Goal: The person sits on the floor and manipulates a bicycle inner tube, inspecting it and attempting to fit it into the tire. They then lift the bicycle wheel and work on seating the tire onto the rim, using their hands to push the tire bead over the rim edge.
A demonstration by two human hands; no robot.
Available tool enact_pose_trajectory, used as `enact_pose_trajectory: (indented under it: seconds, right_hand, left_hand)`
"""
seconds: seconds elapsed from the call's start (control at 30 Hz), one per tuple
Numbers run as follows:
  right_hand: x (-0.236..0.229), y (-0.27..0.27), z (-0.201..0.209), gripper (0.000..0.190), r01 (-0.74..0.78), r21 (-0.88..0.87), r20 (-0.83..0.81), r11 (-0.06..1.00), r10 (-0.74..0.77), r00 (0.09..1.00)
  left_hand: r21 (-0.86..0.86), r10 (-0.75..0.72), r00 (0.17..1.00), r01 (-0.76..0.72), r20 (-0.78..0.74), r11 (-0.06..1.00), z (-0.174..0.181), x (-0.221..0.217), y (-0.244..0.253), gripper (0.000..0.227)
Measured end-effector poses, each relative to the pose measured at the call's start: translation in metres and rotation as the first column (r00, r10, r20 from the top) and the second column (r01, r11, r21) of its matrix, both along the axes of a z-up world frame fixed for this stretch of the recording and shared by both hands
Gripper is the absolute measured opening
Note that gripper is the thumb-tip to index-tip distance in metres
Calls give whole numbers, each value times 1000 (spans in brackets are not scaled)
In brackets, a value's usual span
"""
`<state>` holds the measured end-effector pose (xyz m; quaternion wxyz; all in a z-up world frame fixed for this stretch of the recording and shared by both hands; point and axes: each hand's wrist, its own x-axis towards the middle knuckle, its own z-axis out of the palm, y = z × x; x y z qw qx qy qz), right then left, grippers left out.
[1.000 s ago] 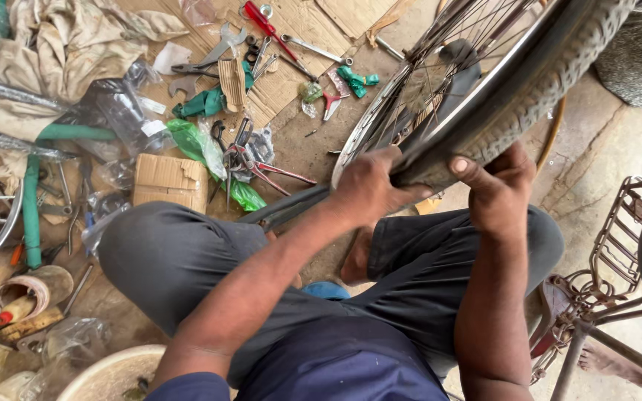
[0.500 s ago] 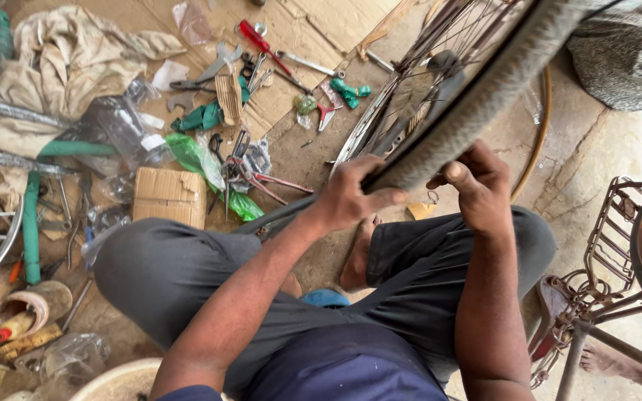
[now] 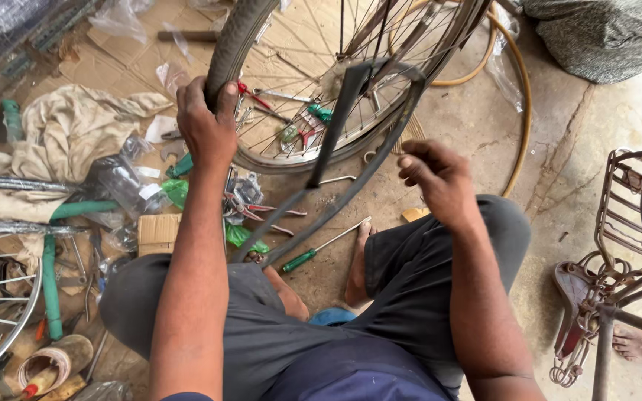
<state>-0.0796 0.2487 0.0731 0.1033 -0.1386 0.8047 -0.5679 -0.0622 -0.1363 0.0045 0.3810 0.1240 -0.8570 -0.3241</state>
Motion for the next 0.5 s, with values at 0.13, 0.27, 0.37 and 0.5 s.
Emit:
enact_pose_trajectory:
  seconds: [0.13, 0.27, 0.37, 0.5]
  right_hand:
    - [1, 3, 4, 29, 14, -29, -62, 999, -16, 998]
    - [-3, 25, 12, 25, 107, -105, -164, 989, -124, 979]
    - [-7, 52, 23, 18, 216, -277, -226, 936, -282, 932]
    - [-16, 77, 25, 11, 365, -439, -116, 821, -454, 883]
  left_hand:
    - [-54, 103, 992, -99, 76, 994, -2, -7, 3, 51]
    - [-72, 250, 963, -243, 103, 967, -11, -12, 7, 56]
    - [-91, 130, 991, -127, 24, 988, -14, -2, 3, 59]
    - [197, -20, 1000, 20, -1, 980, -23, 5, 0, 71]
